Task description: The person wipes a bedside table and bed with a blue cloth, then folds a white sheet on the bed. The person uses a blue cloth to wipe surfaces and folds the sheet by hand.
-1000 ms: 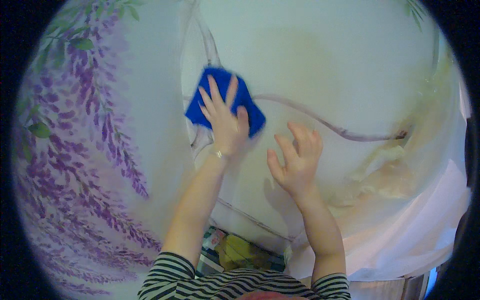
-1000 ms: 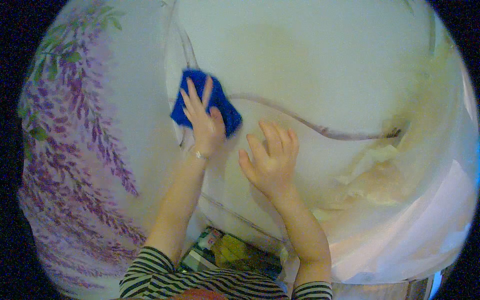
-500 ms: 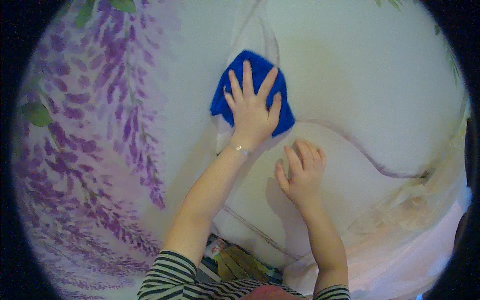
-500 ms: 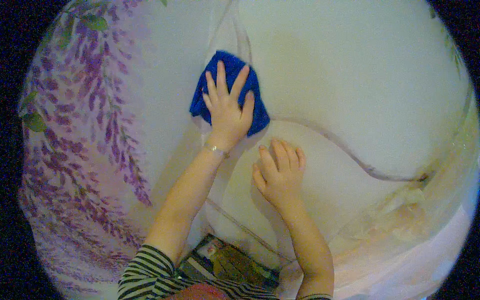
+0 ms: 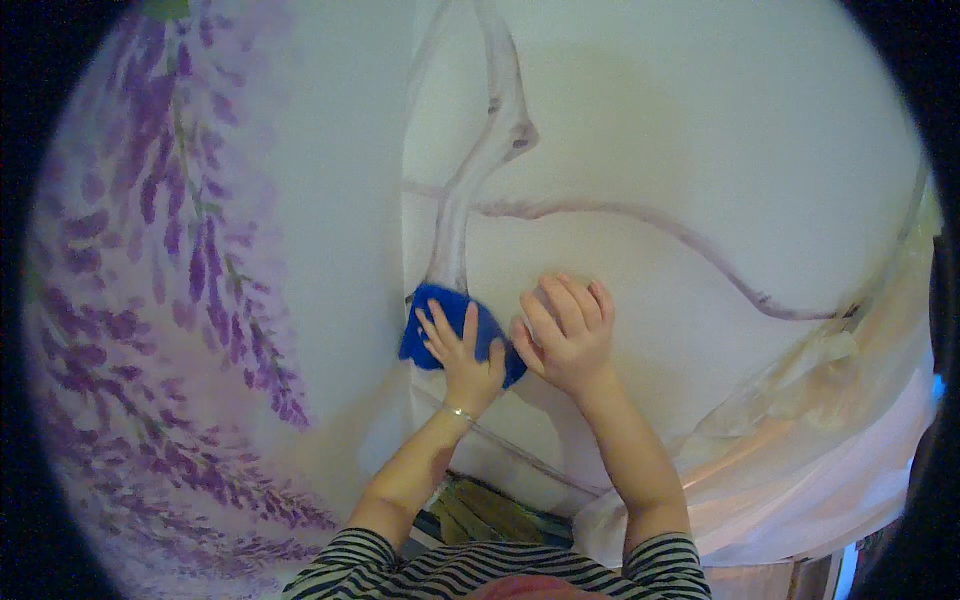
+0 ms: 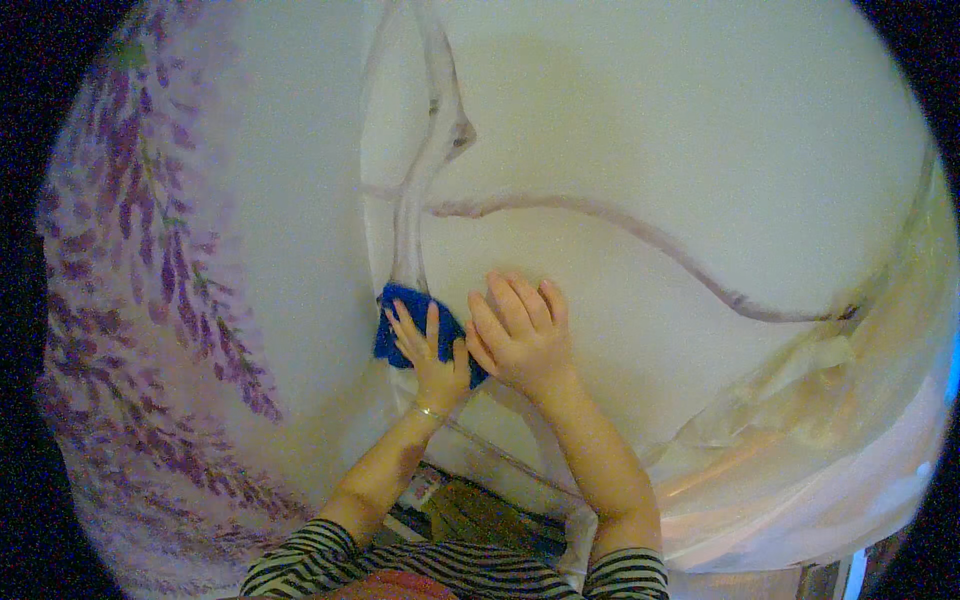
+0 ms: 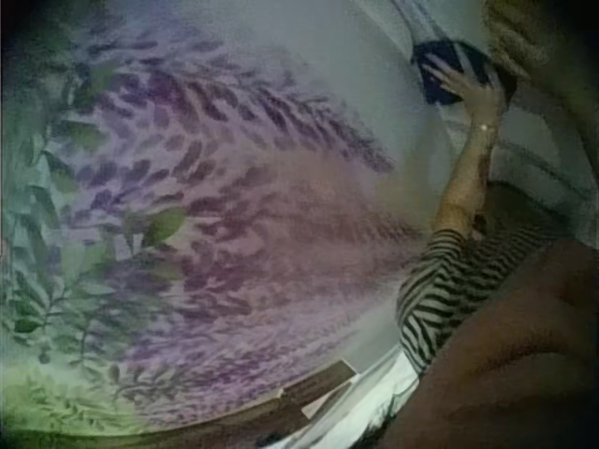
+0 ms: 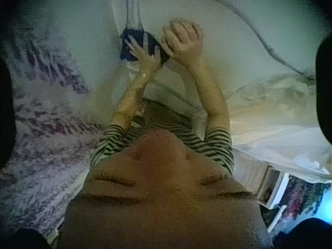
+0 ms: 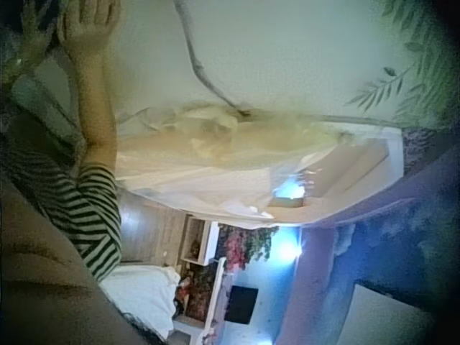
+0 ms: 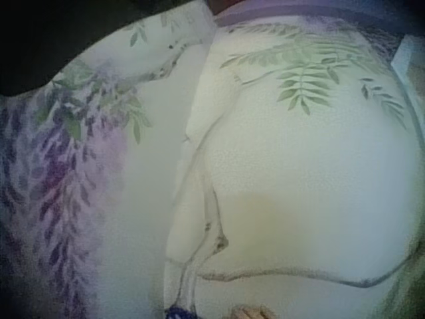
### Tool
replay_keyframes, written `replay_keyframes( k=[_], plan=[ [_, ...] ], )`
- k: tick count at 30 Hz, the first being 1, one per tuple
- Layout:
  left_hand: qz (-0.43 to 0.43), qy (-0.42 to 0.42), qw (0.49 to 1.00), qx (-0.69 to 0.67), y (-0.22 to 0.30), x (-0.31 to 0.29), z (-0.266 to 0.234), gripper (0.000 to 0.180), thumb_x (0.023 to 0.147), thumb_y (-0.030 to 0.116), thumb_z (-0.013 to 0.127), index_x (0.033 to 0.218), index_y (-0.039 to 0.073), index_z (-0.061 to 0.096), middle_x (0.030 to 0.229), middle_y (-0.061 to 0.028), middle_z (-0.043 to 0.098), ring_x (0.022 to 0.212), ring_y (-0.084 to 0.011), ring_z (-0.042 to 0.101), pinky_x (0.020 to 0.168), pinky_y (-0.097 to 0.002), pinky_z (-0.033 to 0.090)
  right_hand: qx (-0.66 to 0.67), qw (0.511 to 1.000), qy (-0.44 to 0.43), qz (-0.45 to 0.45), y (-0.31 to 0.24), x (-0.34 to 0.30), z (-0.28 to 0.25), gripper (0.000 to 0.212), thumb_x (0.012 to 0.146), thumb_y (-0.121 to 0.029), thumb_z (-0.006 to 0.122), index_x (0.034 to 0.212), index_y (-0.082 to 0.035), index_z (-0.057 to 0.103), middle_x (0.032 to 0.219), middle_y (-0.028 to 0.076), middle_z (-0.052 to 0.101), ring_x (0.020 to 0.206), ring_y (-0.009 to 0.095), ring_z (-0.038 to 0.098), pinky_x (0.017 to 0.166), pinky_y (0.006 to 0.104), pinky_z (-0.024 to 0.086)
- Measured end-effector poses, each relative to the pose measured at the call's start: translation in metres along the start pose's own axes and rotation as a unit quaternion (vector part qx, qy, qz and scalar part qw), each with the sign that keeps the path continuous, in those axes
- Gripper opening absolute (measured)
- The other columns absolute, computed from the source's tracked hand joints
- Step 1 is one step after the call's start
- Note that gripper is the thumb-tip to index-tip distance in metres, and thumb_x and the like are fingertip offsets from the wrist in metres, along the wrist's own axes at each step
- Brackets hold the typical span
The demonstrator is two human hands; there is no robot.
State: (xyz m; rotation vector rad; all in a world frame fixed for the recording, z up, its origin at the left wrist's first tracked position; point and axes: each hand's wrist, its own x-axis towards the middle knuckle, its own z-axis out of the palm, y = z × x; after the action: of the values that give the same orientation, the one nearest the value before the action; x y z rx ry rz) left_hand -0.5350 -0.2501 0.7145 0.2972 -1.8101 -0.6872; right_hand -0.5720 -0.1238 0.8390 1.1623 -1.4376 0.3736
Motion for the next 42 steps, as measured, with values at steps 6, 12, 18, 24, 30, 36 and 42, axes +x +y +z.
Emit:
replay_keyframes(
  k=[6, 12, 18, 24, 30, 36, 42],
  plan=[
    [0.117, 0.057, 0.991, 0.041, 0.085, 0.163, -0.027, 0.056, 0.087, 0.035, 0.054, 0.14, 0.026, 0.04, 0.153, -0.0183, 0.012, 0.137, -0.0469, 0.01, 0.102, -0.0684, 0.014, 0.006, 0.999, -0.048, 0.025, 0.014, -0.007, -0.025, 0.032, 0.071, -0.022, 0.067, 0.102, -0.014, 0.063, 0.117, 0.009, 0.056, 0.107, 0.026, 0.051, 0.101, 0.0456, 0.029],
    [0.146, 0.146, 0.978, 0.038, 0.151, 0.208, -0.023, 0.056, 0.087, 0.047, 0.049, 0.139, 0.03, 0.04, 0.148, -0.0233, 0.021, 0.131, -0.0544, 0.018, 0.098, -0.0701, 0.017, 0.007, 0.999, 0.006, 0.033, 0.022, -0.004, -0.052, 0.032, 0.072, -0.021, 0.065, 0.102, -0.013, 0.062, 0.114, 0.011, 0.055, 0.104, 0.027, 0.053, 0.1, 0.0462, 0.03],
    [0.45, 0.056, 0.883, 0.123, 0.136, 0.096, 0.02, 0.057, 0.073, 0.048, 0.064, 0.129, 0.045, 0.049, 0.149, -0.014, 0.028, 0.134, -0.0473, 0.02, 0.095, -0.0714, 0.021, 0.02, 0.999, 0.049, -0.004, 0.022, -0.028, -0.071, 0.026, 0.077, -0.029, 0.065, 0.1, -0.018, 0.064, 0.114, 0.007, 0.059, 0.106, 0.023, 0.055, 0.102, 0.0446, 0.03],
    [0.238, 0.083, 0.966, 0.052, 0.159, 0.163, -0.011, 0.061, 0.078, 0.049, 0.06, 0.135, 0.034, 0.046, 0.151, -0.022, 0.018, 0.134, -0.0507, 0.016, 0.098, -0.07, 0.015, -0.039, 0.998, 0.046, -0.025, 0.037, -0.032, -0.087, 0.028, 0.072, -0.022, 0.066, 0.1, -0.019, 0.063, 0.108, 0.005, 0.059, 0.101, 0.023, 0.055, 0.098, 0.0434, 0.034],
    [0.363, 0.063, 0.929, 0.038, 0.242, 0.152, 0.017, 0.056, 0.076, 0.05, 0.06, 0.13, 0.037, 0.05, 0.15, -0.0178, 0.023, 0.133, -0.0491, 0.02, 0.099, -0.0697, 0.016, -0.052, 0.993, 0.085, 0.059, 0.057, -0.042, -0.11, 0.03, 0.075, -0.027, 0.065, 0.103, -0.018, 0.062, 0.113, 0.01, 0.057, 0.101, 0.028, 0.055, 0.095, 0.0451, 0.034],
    [0.501, -0.039, 0.863, 0.057, 0.218, 0.103, 0.026, 0.054, 0.074, 0.049, 0.059, 0.127, 0.04, 0.052, 0.151, -0.0097, 0.025, 0.138, -0.0419, 0.017, 0.098, -0.0696, 0.017, -0.078, 0.989, 0.078, 0.099, 0.065, -0.035, -0.133, 0.037, 0.077, -0.03, 0.065, 0.11, -0.015, 0.059, 0.12, 0.011, 0.054, 0.109, 0.03, 0.052, 0.095, 0.0465, 0.034],
    [0.345, 0.1, 0.931, 0.063, 0.232, 0.15, 0.007, 0.059, 0.078, 0.047, 0.061, 0.134, 0.034, 0.047, 0.15, -0.0168, 0.025, 0.133, -0.0481, 0.022, 0.097, -0.07, 0.018, -0.073, 0.985, 0.059, 0.147, 0.078, -0.041, -0.154, 0.045, 0.075, -0.024, 0.066, 0.115, -0.006, 0.054, 0.13, 0.019, 0.048, 0.121, 0.039, 0.042, 0.099, 0.0502, 0.033]
  ],
)
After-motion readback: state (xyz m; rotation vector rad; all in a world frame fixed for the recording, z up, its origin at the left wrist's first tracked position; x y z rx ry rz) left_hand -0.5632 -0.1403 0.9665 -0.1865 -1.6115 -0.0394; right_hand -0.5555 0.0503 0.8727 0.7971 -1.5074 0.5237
